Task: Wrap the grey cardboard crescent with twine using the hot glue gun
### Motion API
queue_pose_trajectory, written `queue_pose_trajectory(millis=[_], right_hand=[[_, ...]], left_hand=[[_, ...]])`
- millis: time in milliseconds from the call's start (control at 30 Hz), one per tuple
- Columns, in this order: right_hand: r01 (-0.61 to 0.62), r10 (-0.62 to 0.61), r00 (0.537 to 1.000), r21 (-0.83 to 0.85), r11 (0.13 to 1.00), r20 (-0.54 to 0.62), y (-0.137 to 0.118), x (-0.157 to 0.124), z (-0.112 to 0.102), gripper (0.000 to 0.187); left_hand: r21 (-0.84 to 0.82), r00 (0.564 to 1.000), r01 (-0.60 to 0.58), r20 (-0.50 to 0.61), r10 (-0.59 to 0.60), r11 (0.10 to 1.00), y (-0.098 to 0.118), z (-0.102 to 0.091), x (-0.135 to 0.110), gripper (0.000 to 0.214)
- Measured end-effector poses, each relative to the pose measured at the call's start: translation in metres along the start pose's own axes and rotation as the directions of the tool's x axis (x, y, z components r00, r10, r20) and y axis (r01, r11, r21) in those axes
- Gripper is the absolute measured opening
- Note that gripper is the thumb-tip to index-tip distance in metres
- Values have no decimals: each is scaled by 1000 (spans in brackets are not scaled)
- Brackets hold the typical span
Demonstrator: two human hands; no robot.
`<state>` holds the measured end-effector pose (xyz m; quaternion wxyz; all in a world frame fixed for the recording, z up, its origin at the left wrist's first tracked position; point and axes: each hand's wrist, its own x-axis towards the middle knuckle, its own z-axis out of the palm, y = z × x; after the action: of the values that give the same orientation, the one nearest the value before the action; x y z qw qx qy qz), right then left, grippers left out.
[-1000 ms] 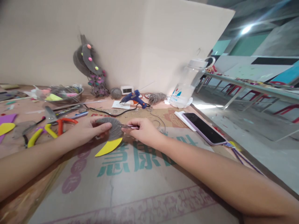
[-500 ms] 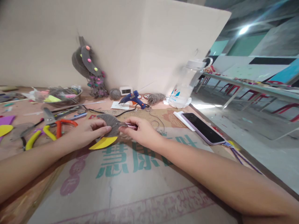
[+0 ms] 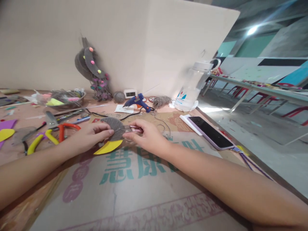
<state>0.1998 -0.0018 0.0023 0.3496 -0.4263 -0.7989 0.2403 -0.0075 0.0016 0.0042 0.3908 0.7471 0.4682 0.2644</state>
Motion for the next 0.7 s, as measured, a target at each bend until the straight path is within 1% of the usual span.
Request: queue_pose_trajectory(millis=[100, 167, 233, 333, 467, 567, 633, 700], right_hand=[[-141, 134, 988, 97, 985, 80, -2, 1, 2, 24], [-195, 182, 977, 113, 974, 113, -3, 2, 2, 24], [-212, 197, 972, 122, 970, 125, -3, 3, 1, 24], [-216, 200, 972, 132, 967, 124, -3, 3, 0, 24], [-197, 179, 975, 135, 971, 136, -3, 2, 1, 22], [-160, 142, 981, 140, 977, 131, -2, 1, 3, 21], [-95, 83, 992, 125, 988, 97, 0, 0, 2, 23], [19, -23, 998, 66, 998, 55, 2, -1, 0, 25]], left_hand=[[66, 999, -38, 5, 38, 997, -1, 0, 0, 27], [117, 998, -61, 5, 61, 991, -1, 1, 1, 27], [131, 998, -67, 9, 66, 989, -2, 1, 1, 28], [94, 998, -60, 18, 59, 994, -4, 1, 2, 30], [85, 1000, -23, -10, 23, 996, -5, 2, 2, 33], [68, 1000, 6, -8, -5, 998, -4, 3, 2, 32], [56, 1000, 1, -10, 0, 998, -3, 3, 2, 31], [55, 1000, -15, -14, 16, 998, -4, 3, 2, 30]])
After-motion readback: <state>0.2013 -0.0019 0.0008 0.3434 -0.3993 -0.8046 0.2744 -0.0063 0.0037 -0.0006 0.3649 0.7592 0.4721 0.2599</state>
